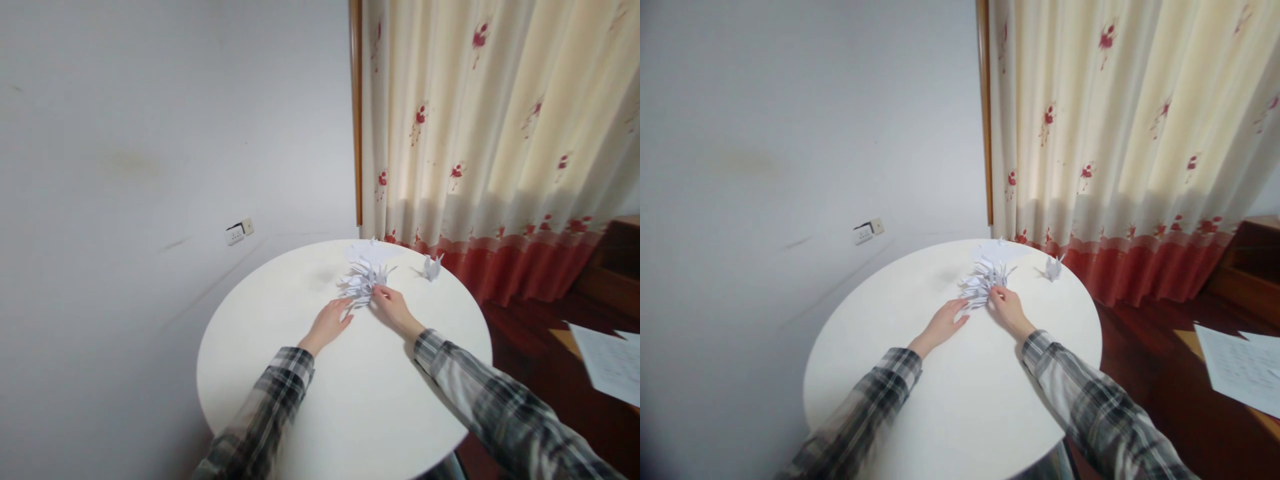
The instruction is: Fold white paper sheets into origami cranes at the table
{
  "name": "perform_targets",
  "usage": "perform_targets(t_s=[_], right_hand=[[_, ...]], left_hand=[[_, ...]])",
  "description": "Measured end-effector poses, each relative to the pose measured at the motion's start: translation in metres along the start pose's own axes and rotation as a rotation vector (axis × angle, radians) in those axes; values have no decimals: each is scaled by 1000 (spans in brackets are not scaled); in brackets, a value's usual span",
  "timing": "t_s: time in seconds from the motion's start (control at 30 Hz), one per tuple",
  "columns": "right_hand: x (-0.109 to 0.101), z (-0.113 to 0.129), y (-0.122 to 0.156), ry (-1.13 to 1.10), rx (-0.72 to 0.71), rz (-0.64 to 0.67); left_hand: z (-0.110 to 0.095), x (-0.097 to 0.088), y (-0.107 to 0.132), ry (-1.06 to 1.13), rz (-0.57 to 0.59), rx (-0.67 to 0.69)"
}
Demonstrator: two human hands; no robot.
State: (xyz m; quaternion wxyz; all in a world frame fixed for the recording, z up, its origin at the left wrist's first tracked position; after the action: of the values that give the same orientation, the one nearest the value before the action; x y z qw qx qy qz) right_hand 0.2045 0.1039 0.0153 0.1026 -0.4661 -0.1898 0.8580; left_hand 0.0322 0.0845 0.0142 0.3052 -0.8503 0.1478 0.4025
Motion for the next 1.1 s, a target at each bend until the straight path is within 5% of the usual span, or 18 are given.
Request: perform_targets(t_s=[0.2,0.47,0.63,0.73,0.9,1.1], right_hand=[[19,27,-4,80,-174,-44],[18,47,-5,334,-189,-128],[14,45,-5,55,-220,-156],[22,36,-10,-231,-147,-41],[40,32,-11,-603,-50,180],[48,29,-12,-772,54,194]], left_hand=[[7,5,-12,41,-22,43],[11,1,-15,223,-147,30],[24,-17,-12,532,-360,-78],[34,-27,-6,632,-531,-185],[27,-17,-6,693,-406,-193],[31,-11,-4,683,-381,-222]])
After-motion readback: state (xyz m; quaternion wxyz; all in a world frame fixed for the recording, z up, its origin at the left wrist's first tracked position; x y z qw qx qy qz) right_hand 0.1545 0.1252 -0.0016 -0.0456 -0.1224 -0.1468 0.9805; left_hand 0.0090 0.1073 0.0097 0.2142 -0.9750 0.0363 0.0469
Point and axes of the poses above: each hand's wrist, its own y-axis away from the middle knuckle, its own x-axis out of the palm, z = x × y, the point moved 7 cm from there along -y, towards the middle knuckle, and after that the axes turned 15 degrees about y, right-handed, at the moved point
